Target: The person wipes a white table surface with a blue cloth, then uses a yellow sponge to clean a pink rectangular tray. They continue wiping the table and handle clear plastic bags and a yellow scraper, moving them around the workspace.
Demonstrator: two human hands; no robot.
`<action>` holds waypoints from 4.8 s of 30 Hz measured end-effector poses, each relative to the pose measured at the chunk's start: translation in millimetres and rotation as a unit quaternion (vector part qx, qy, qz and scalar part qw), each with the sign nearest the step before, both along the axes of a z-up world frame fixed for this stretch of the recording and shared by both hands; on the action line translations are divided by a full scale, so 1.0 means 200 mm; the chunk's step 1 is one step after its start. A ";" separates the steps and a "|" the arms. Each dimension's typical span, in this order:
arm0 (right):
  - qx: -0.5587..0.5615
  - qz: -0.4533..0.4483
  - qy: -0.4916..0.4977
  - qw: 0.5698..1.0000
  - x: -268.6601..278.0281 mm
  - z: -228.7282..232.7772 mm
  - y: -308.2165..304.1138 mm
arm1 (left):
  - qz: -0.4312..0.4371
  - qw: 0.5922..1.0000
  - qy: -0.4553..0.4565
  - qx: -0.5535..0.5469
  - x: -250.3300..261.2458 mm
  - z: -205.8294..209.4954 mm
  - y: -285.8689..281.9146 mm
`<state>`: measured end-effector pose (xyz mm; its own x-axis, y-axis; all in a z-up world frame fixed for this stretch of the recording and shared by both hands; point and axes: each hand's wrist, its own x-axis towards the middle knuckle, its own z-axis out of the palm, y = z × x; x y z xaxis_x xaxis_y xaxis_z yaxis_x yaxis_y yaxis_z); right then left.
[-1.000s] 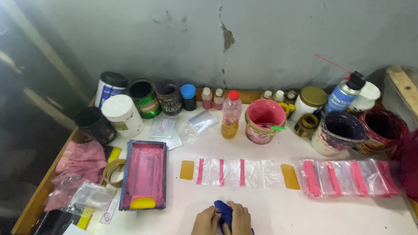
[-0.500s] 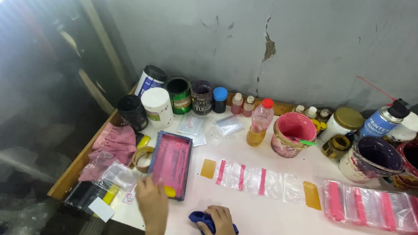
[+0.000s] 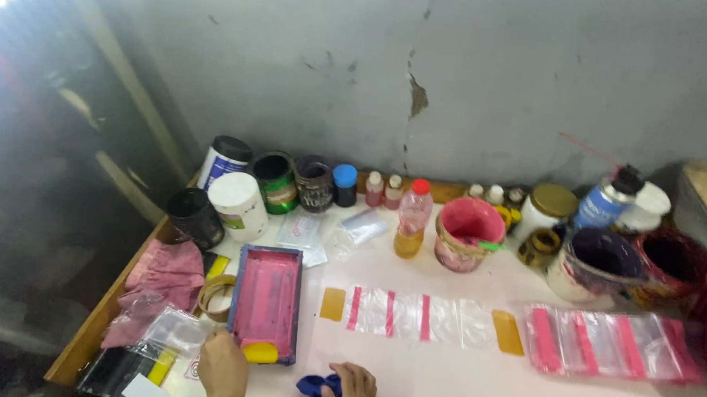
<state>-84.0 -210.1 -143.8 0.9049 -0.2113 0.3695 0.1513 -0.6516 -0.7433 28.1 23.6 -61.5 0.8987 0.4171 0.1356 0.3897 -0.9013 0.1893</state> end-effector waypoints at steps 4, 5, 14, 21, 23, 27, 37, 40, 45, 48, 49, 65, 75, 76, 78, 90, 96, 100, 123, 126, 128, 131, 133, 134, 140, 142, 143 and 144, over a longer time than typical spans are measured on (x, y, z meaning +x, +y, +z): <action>0.129 0.090 -0.028 0.987 -0.05 0.41 -0.05 | -0.023 1.000 0.005 -0.010 -0.07 0.08 0.03; 0.195 0.103 0.005 0.975 -0.05 0.47 -0.08 | -0.012 1.000 0.004 -0.012 -0.09 0.13 0.00; 0.317 0.083 0.024 0.944 -0.07 0.63 -0.53 | -0.049 0.994 0.051 -0.086 -0.25 0.23 -0.43; 0.310 -0.006 0.105 0.945 -0.32 0.67 -0.97 | -0.249 0.946 0.099 -0.182 -0.49 0.02 -1.21; 0.361 -0.037 0.126 0.923 -0.35 0.75 -1.07 | -0.274 0.931 0.073 -0.229 -0.53 -0.01 -1.38; 0.378 -0.109 0.206 0.896 -0.30 0.77 -1.28 | -0.308 0.905 0.045 -0.291 -0.57 0.04 -1.63; 0.405 -0.004 0.093 0.909 -0.11 0.46 -1.48 | -0.306 0.897 0.059 -0.314 -0.47 -0.01 -1.73; 0.410 -0.016 0.107 0.906 -0.13 0.41 -1.49 | -0.315 0.894 0.022 -0.317 -0.48 -0.03 -1.73; 0.409 -0.017 0.099 0.907 -0.06 0.48 -1.47 | -0.302 0.898 0.050 -0.315 -0.40 0.00 -1.74; 0.420 -0.017 0.131 0.898 -0.05 0.47 -1.47 | -0.309 0.899 0.030 -0.308 -0.36 -0.03 -1.73; 0.420 -0.020 0.131 0.898 -0.05 0.49 -1.46 | -0.310 0.899 0.032 -0.308 -0.35 -0.02 -1.73; 0.517 -0.014 0.176 0.838 0.00 0.56 -1.49 | -0.295 0.902 0.066 -0.310 -0.33 0.00 -1.74; 0.418 -0.044 0.232 0.877 0.03 0.53 -1.50 | -0.287 0.901 0.078 -0.315 -0.33 0.04 -1.74; 0.419 -0.045 0.232 0.877 0.03 0.54 -1.50 | -0.288 0.901 0.078 -0.315 -0.33 0.05 -1.74; 0.407 -0.044 0.238 0.881 0.02 0.55 -1.49 | -0.286 0.900 0.078 -0.320 -0.34 0.06 -1.74; 0.398 -0.061 0.233 0.885 0.04 0.53 -1.49 | -0.280 0.892 0.084 -0.345 -0.34 0.10 -1.74; 0.403 -0.072 0.236 0.881 0.05 0.53 -1.49 | -0.280 0.900 0.085 -0.323 -0.33 0.07 -1.75; 0.386 -0.074 0.237 0.888 0.04 0.57 -1.47 | -0.276 0.904 0.093 -0.314 -0.32 0.03 -1.75; 0.401 -0.088 0.188 0.892 0.00 0.55 -1.49 | -0.298 0.904 0.082 -0.297 -0.34 -0.03 -1.76; 0.409 -0.087 0.185 0.890 -0.01 0.61 -1.46 | -0.296 0.905 0.091 -0.292 -0.33 -0.03 -1.75; 0.397 -0.087 0.180 0.896 -0.01 0.55 -1.48 | -0.299 0.904 0.089 -0.291 -0.33 -0.05 -1.75; 0.384 -0.094 0.192 0.898 -0.02 0.58 -1.47 | -0.301 0.905 0.090 -0.288 -0.32 -0.05 -1.74; 0.384 -0.102 0.208 0.894 -0.03 0.60 -1.47 | -0.300 0.906 0.093 -0.285 -0.32 -0.05 -1.74; 0.384 -0.098 0.199 0.896 -0.03 0.59 -1.47 | -0.300 0.906 0.090 -0.285 -0.32 -0.06 -1.74; 0.387 -0.098 0.200 0.895 -0.03 0.64 -1.46 | -0.299 0.905 0.094 -0.287 -0.32 -0.08 -1.73; 0.391 -0.102 0.206 0.891 -0.03 0.63 -1.45 | -0.303 0.905 0.089 -0.286 -0.32 -0.09 -1.73; 0.388 -0.102 0.204 0.893 -0.03 0.60 -1.46 | -0.304 0.906 0.091 -0.280 -0.32 -0.09 -1.73; 0.385 -0.102 0.202 0.895 -0.03 0.58 -1.47 | -0.306 0.907 0.092 -0.275 -0.32 -0.10 -1.73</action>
